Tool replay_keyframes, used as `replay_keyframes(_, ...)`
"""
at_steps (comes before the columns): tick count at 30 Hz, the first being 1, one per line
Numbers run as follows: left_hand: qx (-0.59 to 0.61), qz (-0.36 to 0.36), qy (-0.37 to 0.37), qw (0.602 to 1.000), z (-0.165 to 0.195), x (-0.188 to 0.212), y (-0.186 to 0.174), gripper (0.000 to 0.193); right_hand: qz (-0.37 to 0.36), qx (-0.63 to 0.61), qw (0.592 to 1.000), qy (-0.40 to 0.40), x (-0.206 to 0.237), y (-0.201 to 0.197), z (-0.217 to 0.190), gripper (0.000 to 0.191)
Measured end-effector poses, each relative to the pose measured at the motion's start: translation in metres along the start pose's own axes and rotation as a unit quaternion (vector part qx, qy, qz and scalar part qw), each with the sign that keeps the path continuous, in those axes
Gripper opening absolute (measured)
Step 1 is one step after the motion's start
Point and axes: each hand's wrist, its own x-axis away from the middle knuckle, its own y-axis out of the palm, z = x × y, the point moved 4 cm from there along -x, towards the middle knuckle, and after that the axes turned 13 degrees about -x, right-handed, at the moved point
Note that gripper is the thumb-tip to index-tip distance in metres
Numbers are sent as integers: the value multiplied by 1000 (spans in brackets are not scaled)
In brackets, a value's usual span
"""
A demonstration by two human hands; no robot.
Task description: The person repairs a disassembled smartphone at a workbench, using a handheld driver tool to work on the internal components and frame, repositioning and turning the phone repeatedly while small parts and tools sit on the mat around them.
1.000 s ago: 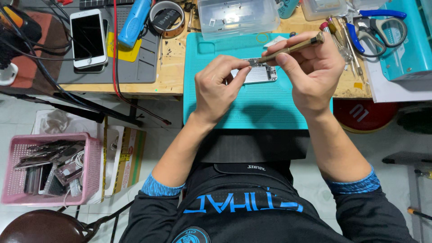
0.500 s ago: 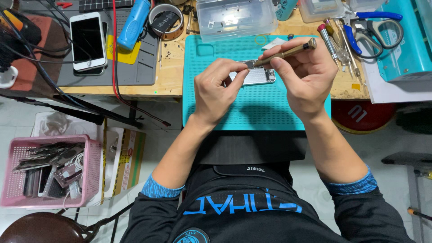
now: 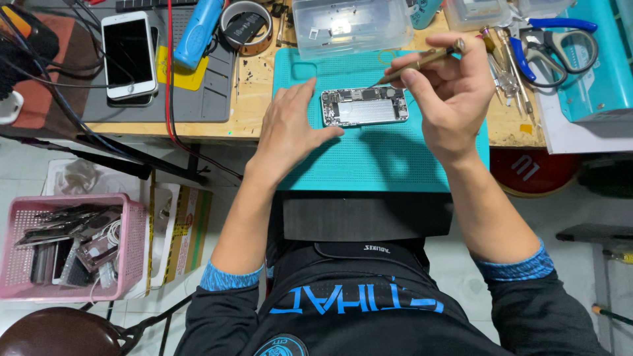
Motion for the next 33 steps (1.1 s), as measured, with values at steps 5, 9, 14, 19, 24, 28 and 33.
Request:
replay_keyframes(5,-7,-35,-1,999,-14,-4,8,85,-31,33,999,6,-12,11,22,50)
replay_keyframes(9,9,-51,-6,999,-21,-16,15,77,-71,62,996,-6,-19,22,42,53)
replay_keyframes(14,31,-40,3,999,-28,-22,20,72,-105,161,981,-32,-29,31,63,54)
replay_keyframes(19,60,-17,-2,998,-31,-22,22,71,-120,189,974,-44,-29,38,74,55)
replay_keyframes(24,89,-11,-16,996,-33,-19,21,69,-127,201,970,-57,-25,43,77,57)
replay_keyframes(28,98,-23,-30,994,-34,-18,20,70,-133,192,970,-64,-24,46,80,56)
replay_keyframes(33,100,-31,-40,994,-35,-18,21,72,-140,213,964,-77,-26,50,79,55)
